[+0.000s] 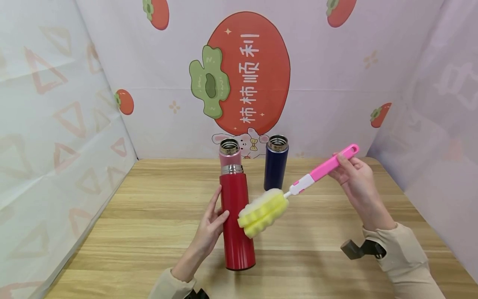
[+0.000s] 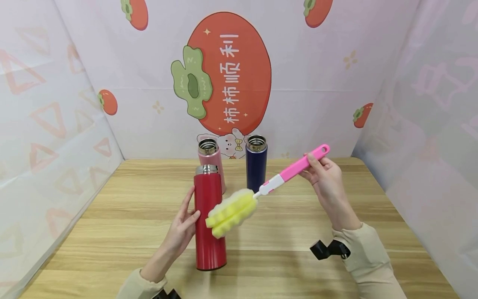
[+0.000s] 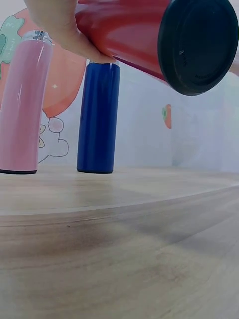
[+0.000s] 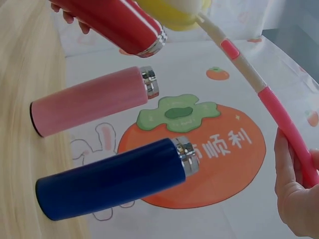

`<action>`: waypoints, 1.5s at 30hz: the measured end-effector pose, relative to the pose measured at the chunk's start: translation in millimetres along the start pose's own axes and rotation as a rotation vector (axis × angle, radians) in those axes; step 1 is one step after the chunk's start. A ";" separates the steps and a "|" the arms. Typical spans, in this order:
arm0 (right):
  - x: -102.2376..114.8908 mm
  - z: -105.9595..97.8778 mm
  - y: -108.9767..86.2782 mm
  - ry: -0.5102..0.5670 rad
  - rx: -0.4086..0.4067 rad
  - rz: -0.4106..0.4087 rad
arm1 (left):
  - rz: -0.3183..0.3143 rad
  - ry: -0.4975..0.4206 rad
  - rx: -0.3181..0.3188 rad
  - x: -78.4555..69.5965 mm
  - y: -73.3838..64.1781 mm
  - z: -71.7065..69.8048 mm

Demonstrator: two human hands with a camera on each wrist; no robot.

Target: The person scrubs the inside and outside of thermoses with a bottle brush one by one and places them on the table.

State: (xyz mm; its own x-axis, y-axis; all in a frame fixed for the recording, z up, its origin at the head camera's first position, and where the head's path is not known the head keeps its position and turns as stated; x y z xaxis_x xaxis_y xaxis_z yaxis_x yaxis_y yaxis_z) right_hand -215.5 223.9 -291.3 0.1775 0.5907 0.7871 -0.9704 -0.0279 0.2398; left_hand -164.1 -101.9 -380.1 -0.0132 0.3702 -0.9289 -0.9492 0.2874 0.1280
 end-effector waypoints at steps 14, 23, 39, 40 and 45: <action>-14.6 3.5 -7.0 -0.113 0.155 0.037 | 0.009 -0.017 -0.023 -3.0 2.5 -0.7; -19.8 6.4 -9.5 -0.203 0.213 0.043 | 0.007 -0.014 -0.027 -2.8 2.6 -0.9; 3.2 8.5 9.2 -0.057 0.005 -0.034 | -0.004 0.032 0.031 1.5 -1.6 -1.1; 4.6 8.5 10.2 -0.049 -0.007 -0.036 | -0.005 0.039 0.038 1.6 -1.9 -1.2; 9.2 8.1 14.4 0.002 -0.054 -0.047 | -0.014 0.067 0.057 1.9 -3.3 -2.2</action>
State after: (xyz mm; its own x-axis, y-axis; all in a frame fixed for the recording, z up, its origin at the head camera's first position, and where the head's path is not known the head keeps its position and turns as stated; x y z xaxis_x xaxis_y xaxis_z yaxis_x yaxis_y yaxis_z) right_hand -226.5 222.4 -276.0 0.2226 0.5916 0.7749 -0.9685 0.0430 0.2454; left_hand -161.7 -104.1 -383.0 -0.0231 0.3066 -0.9515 -0.9301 0.3425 0.1329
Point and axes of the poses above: each hand's wrist, its own y-axis towards the middle knuckle, its own z-axis out of the palm, x = y × z, the point moved 3 cm from there along y, towards the middle knuckle, and after that the axes turned 3 degrees about -y, right-handed, at the moved point
